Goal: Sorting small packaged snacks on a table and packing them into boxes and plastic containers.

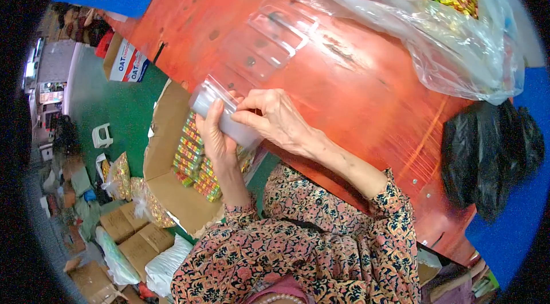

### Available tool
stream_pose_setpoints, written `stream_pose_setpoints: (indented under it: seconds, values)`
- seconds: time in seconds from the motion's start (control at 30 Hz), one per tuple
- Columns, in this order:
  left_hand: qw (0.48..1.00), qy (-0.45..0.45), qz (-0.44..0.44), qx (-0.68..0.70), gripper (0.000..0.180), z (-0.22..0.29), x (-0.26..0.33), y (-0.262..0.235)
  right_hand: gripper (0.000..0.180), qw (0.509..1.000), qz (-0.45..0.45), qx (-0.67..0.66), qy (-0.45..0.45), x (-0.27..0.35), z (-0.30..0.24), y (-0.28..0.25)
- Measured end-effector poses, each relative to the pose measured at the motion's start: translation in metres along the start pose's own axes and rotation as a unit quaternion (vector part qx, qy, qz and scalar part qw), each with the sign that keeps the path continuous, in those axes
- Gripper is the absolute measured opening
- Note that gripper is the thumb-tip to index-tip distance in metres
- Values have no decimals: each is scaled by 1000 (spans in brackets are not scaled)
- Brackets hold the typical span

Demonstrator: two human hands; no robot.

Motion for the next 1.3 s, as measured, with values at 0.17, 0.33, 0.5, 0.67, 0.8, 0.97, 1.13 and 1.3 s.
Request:
stream_pose_setpoints:
  seconds: [0.17, 0.33, 0.5, 0.67, 0.8, 0.97, 1.13, 1.3]
  values:
    - [997, -67, -37, 19, 41, -14, 11, 13, 6, 960, 87, 231, -132, 22, -25, -54]
    - [952, -258, -85, 138, 51, -46, 24, 28, 6, 739, 151, 647, -115, 43, 0, -137]
    - [906, -342, -140, 207, 54, -64, 37, 50, 7, 727, 134, 667, -91, 52, 24, -140]
    - [930, -313, -152, 116, 46, -77, 40, 71, 21, 947, 126, 291, -45, 64, -26, -114]
    - [981, -140, -135, -6, 31, -63, 46, 88, 28, 987, 54, 143, -43, 64, -25, -88]
    - [965, -212, -151, 14, 38, -68, 49, 75, 25, 1000, 23, -2, 12, 68, -7, -89]
    - [960, -217, -177, 8, 39, -79, 49, 80, 19, 992, 57, -65, 93, 80, 5, -93]
    - [971, -179, -157, 2, 37, -74, 43, 74, 20, 998, 60, 30, -8, 70, -5, -87]
Point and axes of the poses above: each hand's wrist, its own x-axis away from the middle knuckle, its own y-axis out of the palm, z = x × y, the point moved 4 cm from there along -x, towards the middle knuckle, and after that the axes turned 6 degrees about -y, right-handed, at the moved point
